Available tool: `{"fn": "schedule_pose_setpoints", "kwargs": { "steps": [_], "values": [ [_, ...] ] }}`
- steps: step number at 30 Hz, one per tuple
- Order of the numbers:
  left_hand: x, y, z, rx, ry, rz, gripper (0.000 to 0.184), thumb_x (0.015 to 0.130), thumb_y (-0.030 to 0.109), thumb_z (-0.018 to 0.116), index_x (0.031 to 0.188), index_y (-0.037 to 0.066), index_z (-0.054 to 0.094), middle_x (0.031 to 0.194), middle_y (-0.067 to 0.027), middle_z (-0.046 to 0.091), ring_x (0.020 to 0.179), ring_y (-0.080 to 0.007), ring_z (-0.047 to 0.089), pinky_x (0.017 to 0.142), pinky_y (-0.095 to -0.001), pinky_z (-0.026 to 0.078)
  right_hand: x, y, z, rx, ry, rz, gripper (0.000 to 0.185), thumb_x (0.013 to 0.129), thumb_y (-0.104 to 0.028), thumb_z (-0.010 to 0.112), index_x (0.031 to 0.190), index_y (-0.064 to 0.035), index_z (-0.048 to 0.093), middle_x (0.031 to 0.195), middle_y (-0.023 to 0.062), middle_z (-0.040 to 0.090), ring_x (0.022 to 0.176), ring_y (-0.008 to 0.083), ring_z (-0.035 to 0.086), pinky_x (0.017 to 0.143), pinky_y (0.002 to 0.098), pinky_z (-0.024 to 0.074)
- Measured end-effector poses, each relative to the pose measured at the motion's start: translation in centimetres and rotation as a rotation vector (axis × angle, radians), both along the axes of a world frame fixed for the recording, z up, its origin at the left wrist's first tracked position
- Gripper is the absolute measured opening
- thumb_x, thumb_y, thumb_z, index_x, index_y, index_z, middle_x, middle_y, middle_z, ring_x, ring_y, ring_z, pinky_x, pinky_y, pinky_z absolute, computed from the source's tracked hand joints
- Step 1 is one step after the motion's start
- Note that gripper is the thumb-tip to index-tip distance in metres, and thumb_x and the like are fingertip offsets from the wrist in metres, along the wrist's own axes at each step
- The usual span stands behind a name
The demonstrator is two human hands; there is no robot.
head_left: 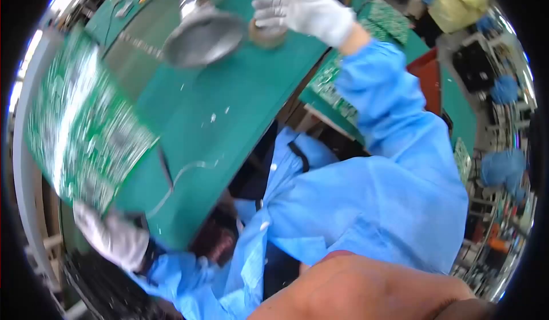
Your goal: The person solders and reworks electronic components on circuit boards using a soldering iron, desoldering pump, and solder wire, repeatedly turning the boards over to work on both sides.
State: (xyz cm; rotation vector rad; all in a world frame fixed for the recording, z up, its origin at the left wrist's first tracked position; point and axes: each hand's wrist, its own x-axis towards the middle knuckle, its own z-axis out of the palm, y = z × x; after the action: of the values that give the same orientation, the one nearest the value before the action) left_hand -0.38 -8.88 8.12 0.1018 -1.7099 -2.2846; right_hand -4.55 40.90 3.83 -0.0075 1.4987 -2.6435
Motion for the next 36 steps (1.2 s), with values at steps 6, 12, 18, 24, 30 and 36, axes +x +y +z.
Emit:
{"fn": "schedule_pose_setpoints", "kwargs": {
  "steps": [6,12,18,24,30,36],
  "values": [
    [4.2,13.7,-0.3,-0.226,0.192,-0.267,0.048,0.092,0.022,0.081,0.128,0.001,0.058,0.120,-0.0110,0.066,0.112,-0.0199,0.063,0.100,-0.0388,0.051,10.2,-11.8,10.1,-0.098,0.170,0.019,0.059,0.103,-0.048,0.060,0.142,-0.0048,0.051,0.139,0.0121,0.060,0.127,0.0246,0.058,0.110,0.0423,0.0470],
    [2.1,16.5,-2.4,-0.679,0.305,-0.538,0.061,0.101,0.043,0.064,0.139,-0.004,0.055,0.134,-0.0230,0.063,0.122,-0.0320,0.063,0.106,-0.0397,0.048,19.6,-0.5,10.0,0.877,0.754,-0.955,0.022,0.102,-0.013,0.066,0.122,-0.0028,0.064,0.110,0.0027,0.072,0.094,0.0119,0.067,0.084,0.0280,0.0537],
    [-1.9,15.1,-11.5,-1.712,0.318,-0.619,0.049,0.101,0.040,0.058,0.133,0.002,0.061,0.126,-0.0215,0.068,0.105,-0.0413,0.068,0.093,-0.0495,0.053,33.4,10.3,13.2,1.789,0.313,-1.218,0.050,0.096,-0.028,0.075,0.135,0.0005,0.062,0.120,0.0109,0.073,0.107,0.0165,0.067,0.095,0.0306,0.0522],
    [0.4,15.0,-5.4,-1.496,0.277,-0.575,0.037,0.104,0.028,0.057,0.127,0.001,0.069,0.123,-0.0218,0.071,0.108,-0.0406,0.070,0.095,-0.0443,0.054,39.7,17.3,10.2,1.468,-0.315,-1.139,0.036,0.092,-0.020,0.077,0.123,-0.0031,0.068,0.103,0.0035,0.074,0.092,0.0114,0.067,0.087,0.0297,0.0529],
    [2.3,15.0,-3.2,-1.335,0.311,-0.554,0.033,0.104,0.025,0.060,0.126,0.002,0.069,0.121,-0.0199,0.072,0.113,-0.0361,0.069,0.097,-0.0434,0.053,42.8,23.6,10.5,1.329,-0.421,-0.874,0.035,0.094,-0.017,0.076,0.124,-0.0038,0.067,0.106,0.0021,0.072,0.095,0.0132,0.067,0.086,0.0320,0.0542],
    [5.0,16.6,-1.8,-1.121,0.370,-0.647,0.025,0.102,0.012,0.062,0.125,0.002,0.069,0.121,-0.0184,0.072,0.113,-0.0342,0.069,0.099,-0.0422,0.052,42.1,17.2,5.9,1.308,-0.358,-1.284,0.043,0.092,-0.019,0.077,0.130,-0.0043,0.066,0.111,0.0087,0.076,0.095,0.0174,0.072,0.087,0.0336,0.0557]
  ]
}}
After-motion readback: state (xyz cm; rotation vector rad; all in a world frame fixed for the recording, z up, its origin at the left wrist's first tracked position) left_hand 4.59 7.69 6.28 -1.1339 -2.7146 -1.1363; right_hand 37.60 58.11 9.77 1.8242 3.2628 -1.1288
